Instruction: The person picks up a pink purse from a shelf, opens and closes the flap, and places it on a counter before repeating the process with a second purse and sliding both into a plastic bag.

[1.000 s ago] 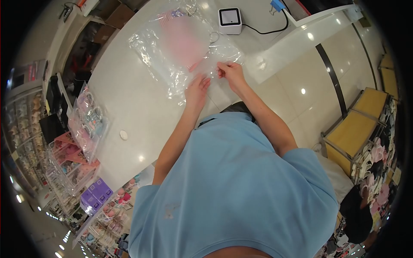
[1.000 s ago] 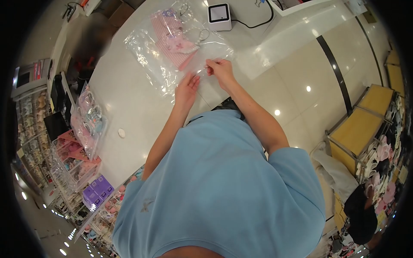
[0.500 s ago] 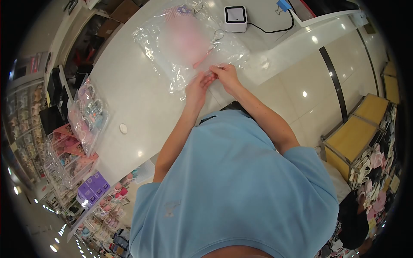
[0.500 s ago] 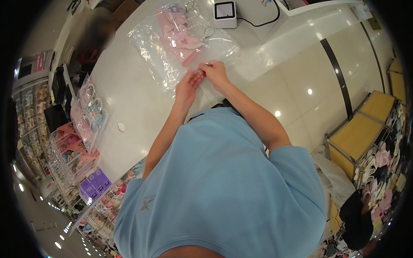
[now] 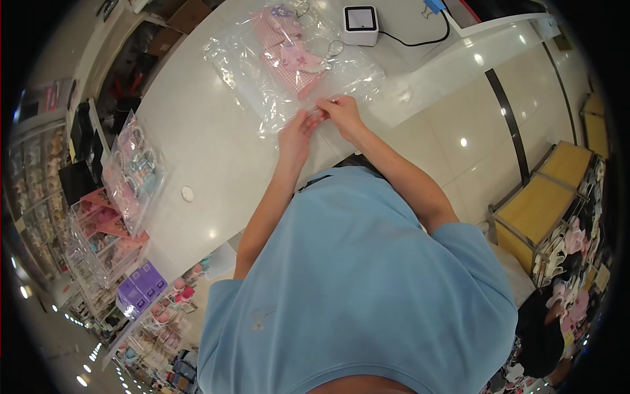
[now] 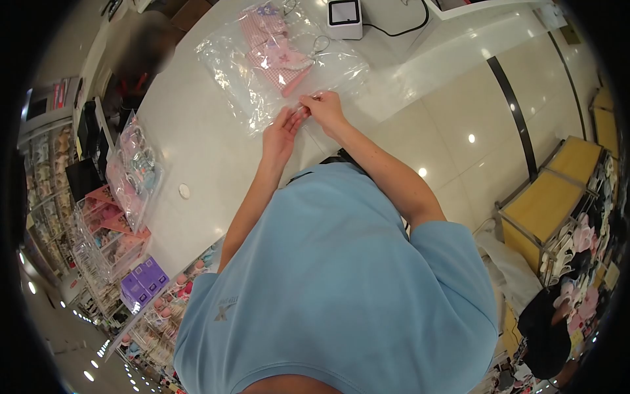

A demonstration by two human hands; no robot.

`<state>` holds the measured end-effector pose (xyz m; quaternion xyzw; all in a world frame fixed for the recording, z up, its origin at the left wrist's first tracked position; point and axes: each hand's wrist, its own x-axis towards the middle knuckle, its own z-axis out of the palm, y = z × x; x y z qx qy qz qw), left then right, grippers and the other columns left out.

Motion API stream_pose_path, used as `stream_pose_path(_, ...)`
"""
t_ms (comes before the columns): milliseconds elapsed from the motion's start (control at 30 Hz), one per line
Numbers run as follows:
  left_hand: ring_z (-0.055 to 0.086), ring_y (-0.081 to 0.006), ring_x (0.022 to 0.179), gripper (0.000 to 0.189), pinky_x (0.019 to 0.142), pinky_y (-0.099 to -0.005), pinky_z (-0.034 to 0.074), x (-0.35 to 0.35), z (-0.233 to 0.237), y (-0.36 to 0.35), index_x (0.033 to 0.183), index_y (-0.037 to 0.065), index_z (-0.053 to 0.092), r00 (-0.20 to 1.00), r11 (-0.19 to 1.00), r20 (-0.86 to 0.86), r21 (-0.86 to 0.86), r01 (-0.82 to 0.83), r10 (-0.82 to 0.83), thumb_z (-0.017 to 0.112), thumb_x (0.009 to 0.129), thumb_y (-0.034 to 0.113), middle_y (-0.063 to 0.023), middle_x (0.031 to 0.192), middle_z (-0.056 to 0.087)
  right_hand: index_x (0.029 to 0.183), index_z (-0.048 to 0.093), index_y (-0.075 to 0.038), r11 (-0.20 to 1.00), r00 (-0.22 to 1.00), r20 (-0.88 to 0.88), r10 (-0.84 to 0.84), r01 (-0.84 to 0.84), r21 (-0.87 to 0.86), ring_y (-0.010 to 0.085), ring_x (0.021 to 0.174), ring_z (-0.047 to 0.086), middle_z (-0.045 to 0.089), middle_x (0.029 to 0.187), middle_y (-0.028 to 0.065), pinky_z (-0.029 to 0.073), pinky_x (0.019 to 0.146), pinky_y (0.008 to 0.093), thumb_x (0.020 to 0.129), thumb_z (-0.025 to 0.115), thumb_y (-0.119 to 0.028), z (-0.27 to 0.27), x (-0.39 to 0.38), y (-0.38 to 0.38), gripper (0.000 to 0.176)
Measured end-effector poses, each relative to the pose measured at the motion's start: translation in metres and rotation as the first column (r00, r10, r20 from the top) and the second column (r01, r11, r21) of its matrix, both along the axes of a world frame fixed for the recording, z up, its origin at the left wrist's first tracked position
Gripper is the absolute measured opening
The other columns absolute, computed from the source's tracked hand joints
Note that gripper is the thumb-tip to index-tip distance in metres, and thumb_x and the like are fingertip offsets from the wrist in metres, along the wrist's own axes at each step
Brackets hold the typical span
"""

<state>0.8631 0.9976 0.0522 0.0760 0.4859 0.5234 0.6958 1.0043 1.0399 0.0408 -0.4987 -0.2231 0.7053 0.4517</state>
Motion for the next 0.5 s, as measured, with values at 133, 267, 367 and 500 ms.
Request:
stream_pose_path(133, 0.063, -0.0193, 0.087, 0.015, 0.078, -0.0303, 0.053, -0.012, -0.001, -0.005, 0.103, 0.0, 0.06, 0.994, 0.995, -0.052, -0.038, -0.095, 0.093, 0.061, 0.093, 0.012, -0.0074, 0.092, 0.063, 0.082, 0.065, 0.007, 0.999, 0.999, 0.034, -0.038, 0.038, 0.007, 0.0135, 0.06, 0.059, 0.065, 0.072, 0.01, 0.049, 0.054, 0.0265, 0.084, 0.069, -0.008, 0.005, -0.001, -0.003, 0.016)
stream_pose_path(267, 0.064, -0.0197, 0.085, 0.015, 0.077, -0.0301, 0.053, -0.011, -0.004, -0.006, 0.102, 0.0, 0.06, 0.988, 0.998, -0.142, -0.002, -0.06, 0.059, 0.062, 0.092, 0.011, -0.0074, 0.092, 0.064, 0.082, 0.065, 0.007, 0.999, 0.999, 0.007, -0.042, 0.042, 0.021, 0.0136, 0.06, 0.059, 0.065, 0.073, 0.0098, 0.049, 0.054, 0.0263, 0.084, 0.069, -0.009, 0.008, 0.001, -0.005, 0.016)
stream_pose_path(367, 0.065, -0.0214, 0.085, 0.018, 0.078, -0.0325, 0.053, -0.01, -0.006, -0.007, 0.102, -0.002, 0.06, 0.985, 0.997, -0.155, 0.015, -0.073, 0.075, 0.064, 0.09, 0.011, -0.0102, 0.095, 0.065, 0.083, 0.066, 0.007, 0.999, 0.999, -0.022, -0.035, 0.035, -0.012, 0.0139, 0.061, 0.059, 0.065, 0.074, 0.0099, 0.049, 0.054, 0.0264, 0.084, 0.069, -0.008, 0.011, 0.003, -0.005, 0.015)
stream_pose_path(500, 0.065, -0.0213, 0.085, 0.02, 0.078, -0.0322, 0.053, -0.013, -0.008, -0.007, 0.104, -0.002, 0.06, 0.992, 0.998, -0.106, 0.012, -0.064, 0.064, 0.064, 0.091, 0.012, -0.0106, 0.095, 0.065, 0.087, 0.067, 0.007, 0.999, 0.999, -0.016, 0.032, -0.032, -0.027, 0.0143, 0.062, 0.06, 0.065, 0.075, 0.0102, 0.049, 0.054, 0.0268, 0.085, 0.069, -0.009, 0.002, 0.002, -0.002, 0.016)
